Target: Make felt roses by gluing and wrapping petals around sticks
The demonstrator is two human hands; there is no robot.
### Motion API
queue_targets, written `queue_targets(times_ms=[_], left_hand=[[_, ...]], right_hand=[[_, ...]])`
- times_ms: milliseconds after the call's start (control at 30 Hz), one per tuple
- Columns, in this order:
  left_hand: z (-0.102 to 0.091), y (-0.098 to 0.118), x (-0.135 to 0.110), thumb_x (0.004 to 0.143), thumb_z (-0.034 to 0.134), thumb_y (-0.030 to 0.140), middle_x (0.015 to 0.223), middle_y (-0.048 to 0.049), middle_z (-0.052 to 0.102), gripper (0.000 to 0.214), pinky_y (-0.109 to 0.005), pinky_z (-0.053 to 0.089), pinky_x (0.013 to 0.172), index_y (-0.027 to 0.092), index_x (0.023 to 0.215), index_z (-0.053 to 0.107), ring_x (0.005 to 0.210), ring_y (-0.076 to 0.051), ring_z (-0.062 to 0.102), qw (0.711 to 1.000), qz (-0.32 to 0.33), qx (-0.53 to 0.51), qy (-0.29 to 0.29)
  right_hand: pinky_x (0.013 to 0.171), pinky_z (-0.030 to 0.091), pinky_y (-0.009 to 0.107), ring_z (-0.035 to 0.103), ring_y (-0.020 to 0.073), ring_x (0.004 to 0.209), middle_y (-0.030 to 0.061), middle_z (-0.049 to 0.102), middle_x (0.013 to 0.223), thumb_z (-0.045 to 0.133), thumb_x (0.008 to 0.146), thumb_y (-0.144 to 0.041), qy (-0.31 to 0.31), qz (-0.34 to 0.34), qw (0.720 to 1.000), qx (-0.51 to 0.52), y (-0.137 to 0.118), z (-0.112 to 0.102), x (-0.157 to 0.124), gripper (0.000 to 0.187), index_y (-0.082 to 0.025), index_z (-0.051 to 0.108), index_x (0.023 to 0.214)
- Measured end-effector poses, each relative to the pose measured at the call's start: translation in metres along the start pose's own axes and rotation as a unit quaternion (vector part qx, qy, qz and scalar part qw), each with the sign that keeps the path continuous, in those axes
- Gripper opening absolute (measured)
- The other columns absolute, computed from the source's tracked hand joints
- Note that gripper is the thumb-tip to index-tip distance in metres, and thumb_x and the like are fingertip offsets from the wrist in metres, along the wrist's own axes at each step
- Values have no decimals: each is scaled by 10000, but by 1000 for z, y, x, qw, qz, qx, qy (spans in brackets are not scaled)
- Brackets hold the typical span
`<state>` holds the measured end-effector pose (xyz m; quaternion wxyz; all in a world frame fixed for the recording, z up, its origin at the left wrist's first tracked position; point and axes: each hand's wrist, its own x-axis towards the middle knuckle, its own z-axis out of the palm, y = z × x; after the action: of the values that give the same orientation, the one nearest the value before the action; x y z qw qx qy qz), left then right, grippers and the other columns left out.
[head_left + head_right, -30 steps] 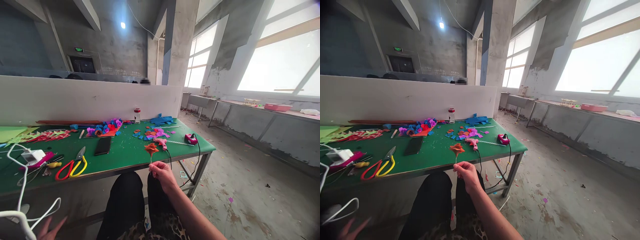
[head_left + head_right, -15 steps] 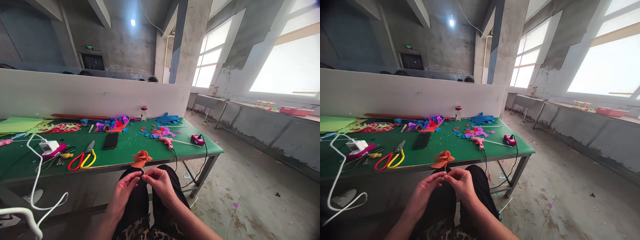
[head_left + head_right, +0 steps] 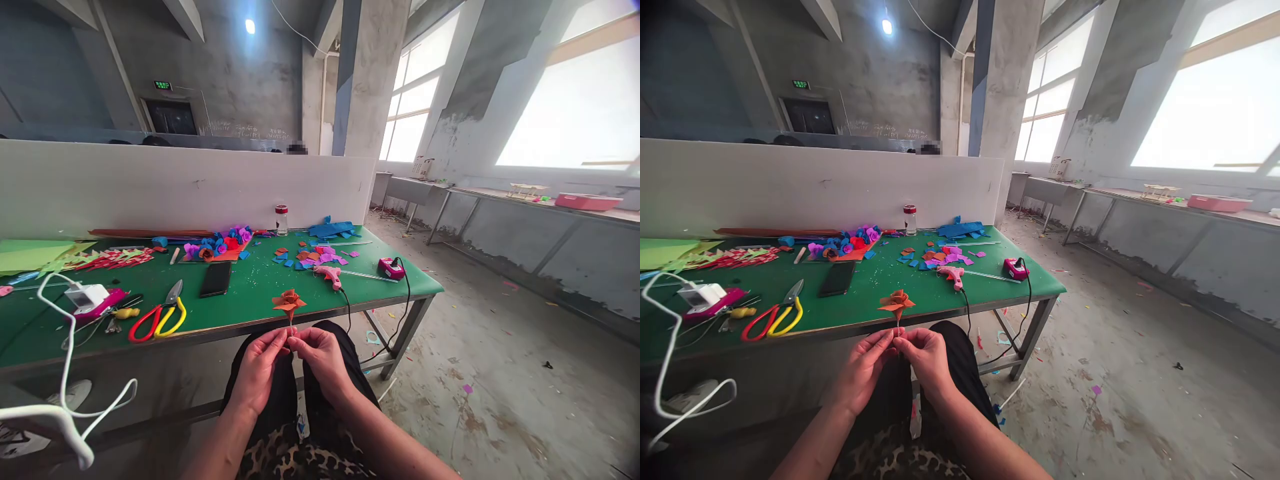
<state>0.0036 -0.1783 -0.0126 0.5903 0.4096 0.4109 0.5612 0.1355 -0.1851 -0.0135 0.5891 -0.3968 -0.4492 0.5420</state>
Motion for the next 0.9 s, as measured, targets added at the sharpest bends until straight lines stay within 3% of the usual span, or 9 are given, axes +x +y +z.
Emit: queue_targets(times_ms=[300,433,633,767,900], left_hand=[[4,9,3,643,843,373,778,-53,730,244,-223,410,664,168,755,773,732,-136,572,1000,20,-1,4],[4,14,2,620,849,343,741,-40,711,232,-225,422,668,160,735,764,677,-121,555,1000,6,-18,-5],[10,18,-2,626,836,305,654,-29,673,196,-214,426,654,145,722,779,640,-110,529,998,-26,-23,-58],[10,16,-3,694,800,310,693,-52,697,176,-218,434,683,137,717,778,673,-117,545,995,-38,-13,-97],[8,10,-3,699,804,300,728,-51,712,160,-219,442,694,146,738,782,689,-117,558,994,-45,-28,-99]], right_hand=[[546,330,238,453,94,554,-4,611,616,833,649,-453,-24,10,1000,-1,2,-6,4,348,-135,695,688],[587,346,239,449,91,588,-12,621,675,805,693,-452,-22,-4,999,23,-4,-11,9,336,-150,736,821],[633,368,240,454,79,584,-17,610,645,846,664,-371,-87,67,983,145,-6,-12,14,274,-141,745,775],[674,407,244,507,86,595,-29,581,612,878,628,-305,-153,142,950,231,-7,-17,16,255,-141,701,710],[689,429,237,533,82,598,-37,582,613,890,608,-246,-168,175,932,269,-6,-20,18,255,-143,671,689]])
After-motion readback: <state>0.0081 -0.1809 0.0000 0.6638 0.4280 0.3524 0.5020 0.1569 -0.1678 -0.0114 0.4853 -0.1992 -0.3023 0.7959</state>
